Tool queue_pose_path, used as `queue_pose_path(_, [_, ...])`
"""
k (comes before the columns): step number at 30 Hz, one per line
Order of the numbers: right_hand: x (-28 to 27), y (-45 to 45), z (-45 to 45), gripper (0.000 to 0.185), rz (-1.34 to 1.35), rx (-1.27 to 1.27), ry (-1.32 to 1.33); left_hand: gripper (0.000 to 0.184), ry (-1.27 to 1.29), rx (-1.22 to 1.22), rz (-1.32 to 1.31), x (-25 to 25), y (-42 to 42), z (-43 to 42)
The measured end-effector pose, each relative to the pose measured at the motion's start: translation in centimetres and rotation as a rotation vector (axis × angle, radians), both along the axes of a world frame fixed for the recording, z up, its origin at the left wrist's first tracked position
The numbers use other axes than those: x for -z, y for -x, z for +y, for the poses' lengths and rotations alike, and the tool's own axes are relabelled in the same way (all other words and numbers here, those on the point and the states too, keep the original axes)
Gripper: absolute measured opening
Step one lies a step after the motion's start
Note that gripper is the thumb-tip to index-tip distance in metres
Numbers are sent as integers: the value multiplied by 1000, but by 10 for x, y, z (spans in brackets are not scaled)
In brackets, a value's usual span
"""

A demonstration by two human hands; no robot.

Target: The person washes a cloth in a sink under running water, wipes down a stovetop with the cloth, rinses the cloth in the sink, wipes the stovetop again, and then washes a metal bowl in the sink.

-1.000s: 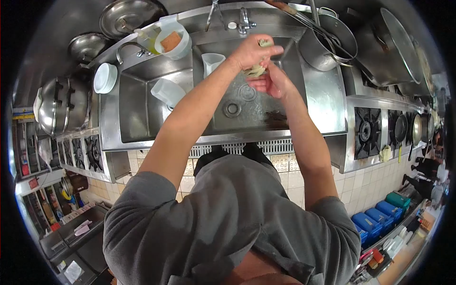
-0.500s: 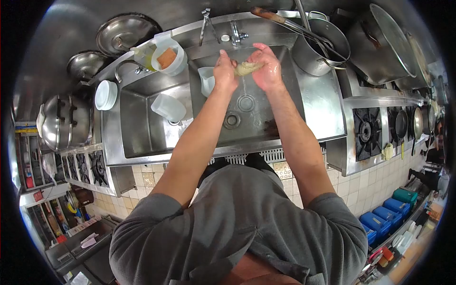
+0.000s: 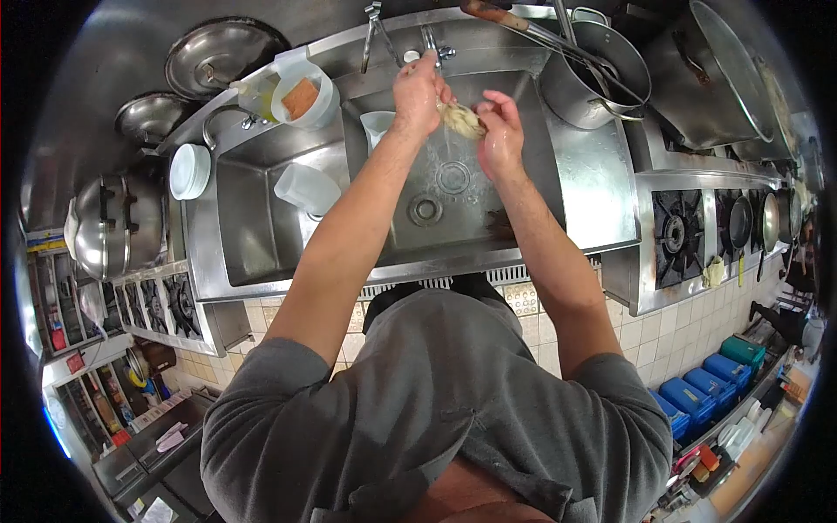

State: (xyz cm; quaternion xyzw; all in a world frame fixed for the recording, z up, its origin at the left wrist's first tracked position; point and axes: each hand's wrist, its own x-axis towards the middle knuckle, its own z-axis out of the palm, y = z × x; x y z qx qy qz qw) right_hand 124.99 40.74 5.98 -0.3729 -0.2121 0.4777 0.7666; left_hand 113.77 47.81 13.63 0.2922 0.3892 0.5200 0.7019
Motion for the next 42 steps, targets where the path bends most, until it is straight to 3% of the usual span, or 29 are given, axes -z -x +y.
queue_pose_path(1, [6, -5, -2, 22, -235, -46, 86, 34, -139, 65, 113, -1, 0, 4])
queue_pose_path(4, [-13, -32, -15, 25, -83, -626, 434, 35, -641, 302, 578, -14, 4, 0])
queue_pose_path(5, [-14, -38, -16, 29, 119, -764, 408, 34, -825, 364, 692, -28, 2, -11])
queue_pose_path(6, [-21, -40, -18, 29, 199, -783, 372, 33, -1013, 423, 802, -39, 0, -21])
queue_pose_path(9, [-38, -35, -21, 29, 416, -849, 281, 30, -1578, 532, 763, -33, -13, -36])
queue_pose_path(11, [-42, -35, -7, 30, 522, -954, 233, 25, -1602, 562, 749, -34, -15, -52])
queue_pose_path(12, [-51, -31, -7, 30, 473, -807, 203, 23, -1609, 574, 751, -33, -12, -57])
queue_pose_path(13, [-65, -24, -11, 30, 424, -668, 174, 22, -1523, 460, 687, -31, -10, -57])
queue_pose_path(15, [-51, -10, 11, 29, 659, -550, 5, 21, -1324, 243, 578, -21, -1, -57])
queue_pose_path(18, [-65, 2, 26, 24, 805, -221, 110, 22, -722, -160, 308, 2, -5, -63])
queue_pose_path(19, [-62, 7, 34, 17, 745, -188, 150, 20, -599, -256, 351, 9, -5, -63])
queue_pose_path(22, [-47, 13, 45, 14, 714, -169, 227, 19, -317, -426, -157, 30, -21, -51])
queue_pose_path(27, [-40, 15, 54, 27, 341, -111, 181, 22, 73, -484, -317, 34, -18, -35])
queue_pose_path(30, [-48, 12, 58, 32, -84, -107, 95, 27, 399, -320, -523, 48, -13, -17])
queue_pose_path(33, [-72, 13, 48, 30, -585, -159, -81, 28, 402, 46, -734, 71, -5, 14])
queue_pose_path(35, [-113, 10, 33, 30, -1000, -265, -193, 24, 69, 249, -578, 75, 5, 18])
queue_pose_path(38, [-106, 13, 44, 36, -1514, -167, -780, 23, 55, 396, -201, 27, 6, 23])
queue_pose_path(40, [-113, 15, 32, 32, -1584, -198, -874, 26, 52, 631, -17, -3, 14, 26])
queue_pose_path(41, [-108, 18, 29, 36, -1617, -230, -919, 34, 267, 872, -113, 21, 12, 57])
queue_pose_path(42, [-103, 21, 27, 40, -1646, -258, -972, 41, 134, 915, 186, 11, 8, 56])
